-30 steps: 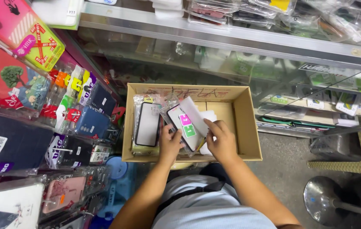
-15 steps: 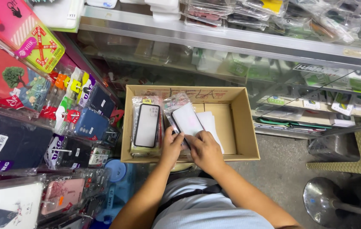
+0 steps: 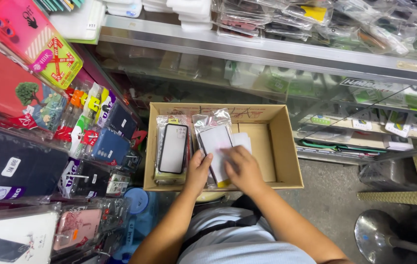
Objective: The person sorts through a cardboard box filled with packaged phone cases. They pick up individual cases, turn them over to view the back, and place them back into the box or onto the glass counter. The person handles various designs, including clear, black, and pink cases.
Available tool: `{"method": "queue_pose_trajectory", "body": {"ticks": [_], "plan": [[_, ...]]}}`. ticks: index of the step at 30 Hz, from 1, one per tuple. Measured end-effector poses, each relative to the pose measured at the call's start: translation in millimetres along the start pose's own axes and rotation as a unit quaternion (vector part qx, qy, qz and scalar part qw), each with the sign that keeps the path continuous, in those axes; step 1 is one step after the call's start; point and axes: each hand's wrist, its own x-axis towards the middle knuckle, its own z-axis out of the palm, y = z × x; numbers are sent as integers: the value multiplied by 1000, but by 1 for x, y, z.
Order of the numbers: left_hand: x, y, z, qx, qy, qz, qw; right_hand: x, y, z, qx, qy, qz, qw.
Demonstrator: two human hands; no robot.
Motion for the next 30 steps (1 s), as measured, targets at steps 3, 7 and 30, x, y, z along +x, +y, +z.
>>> {"method": "queue_pose_trajectory", "body": {"ticks": [3,7,30], "plan": [[-4,19,4,5,-12,-17,1000,25,-18,-16,-152,79,-37,984],[-10,39,12,-3,-34,-21,999,35,-16,-16,-205,75,-75,973],[18,24,-3,-30,57,-7,998,15,-14,-4,-201,67,-111,971]]}}
